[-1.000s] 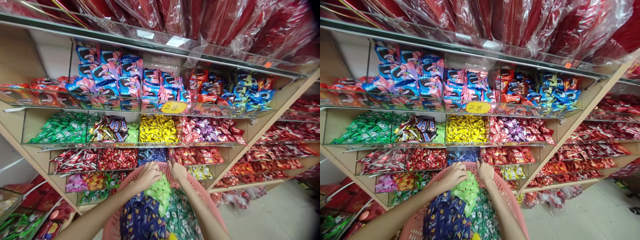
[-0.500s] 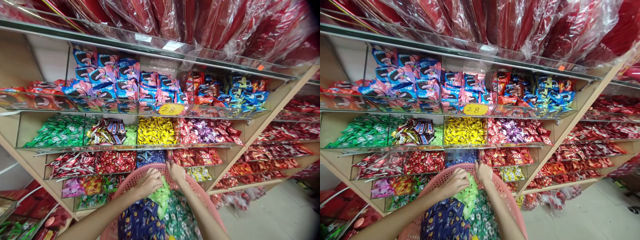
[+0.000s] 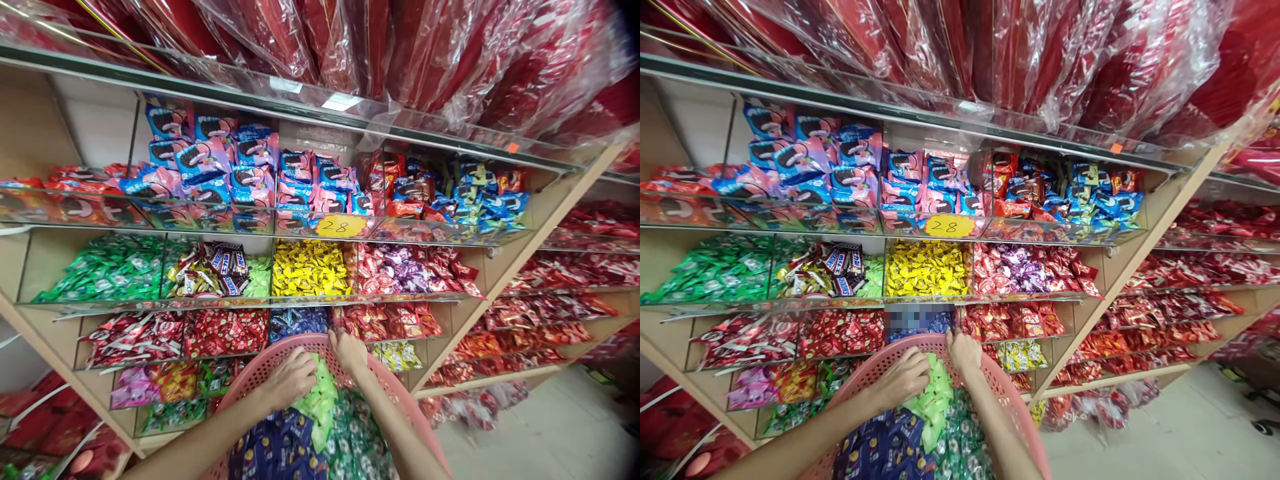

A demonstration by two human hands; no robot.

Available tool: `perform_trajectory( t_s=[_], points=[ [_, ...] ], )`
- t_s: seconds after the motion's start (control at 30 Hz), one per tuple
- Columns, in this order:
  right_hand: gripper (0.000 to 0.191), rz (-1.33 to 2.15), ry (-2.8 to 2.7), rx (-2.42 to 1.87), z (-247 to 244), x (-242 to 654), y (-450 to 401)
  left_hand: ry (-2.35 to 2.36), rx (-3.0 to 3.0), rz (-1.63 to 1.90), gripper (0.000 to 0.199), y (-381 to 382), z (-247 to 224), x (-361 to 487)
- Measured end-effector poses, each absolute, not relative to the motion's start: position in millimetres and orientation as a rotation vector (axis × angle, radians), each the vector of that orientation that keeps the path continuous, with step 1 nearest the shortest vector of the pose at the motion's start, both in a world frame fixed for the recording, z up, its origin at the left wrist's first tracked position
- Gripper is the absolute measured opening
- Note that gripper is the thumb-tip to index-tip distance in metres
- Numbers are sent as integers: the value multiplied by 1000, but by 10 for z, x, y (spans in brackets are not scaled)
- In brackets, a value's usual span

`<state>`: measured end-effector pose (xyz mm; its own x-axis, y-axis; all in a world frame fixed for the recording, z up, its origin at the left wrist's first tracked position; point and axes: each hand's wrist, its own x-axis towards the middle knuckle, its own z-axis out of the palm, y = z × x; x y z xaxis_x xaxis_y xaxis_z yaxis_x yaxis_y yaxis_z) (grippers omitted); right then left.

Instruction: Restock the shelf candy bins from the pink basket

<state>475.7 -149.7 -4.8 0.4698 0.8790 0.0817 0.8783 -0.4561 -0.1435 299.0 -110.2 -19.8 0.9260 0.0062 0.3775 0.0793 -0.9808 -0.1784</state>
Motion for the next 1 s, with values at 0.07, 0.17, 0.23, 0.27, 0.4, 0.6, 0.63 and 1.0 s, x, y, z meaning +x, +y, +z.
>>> perform_trajectory(
  t_s=[0.07,0.17,0.23,0.27,0.4,0.6,0.63,1.0],
  points=[
    [53,-3,-1547,-2548,-47,4751,-1486,-68,-2889,-574,19,-1085,-227,2988],
    [53,2,-1550,-2550,-43,4738,-1469,-107,-2889,-571,18,-1070,-268,2984],
    [53,9,-1544,-2548,-39,4729,-1460,-133,-2892,-569,18,-1067,-290,2982],
    [53,17,-1541,-2547,-37,4725,-1456,-142,-2894,-570,19,-1067,-298,2981],
    [53,50,-1539,-2537,-40,4717,-1447,-150,-2914,-572,18,-1066,-298,2973],
    [52,43,-1536,-2533,-60,4722,-1438,-196,-2914,-593,17,-1066,-273,2946],
    [52,46,-1539,-2532,-61,4721,-1437,-205,-2914,-593,16,-1064,-276,2939],
    [49,12,-1547,-2499,-59,4724,-1401,-228,-2886,-958,14,-1085,385,2723]
  ],
)
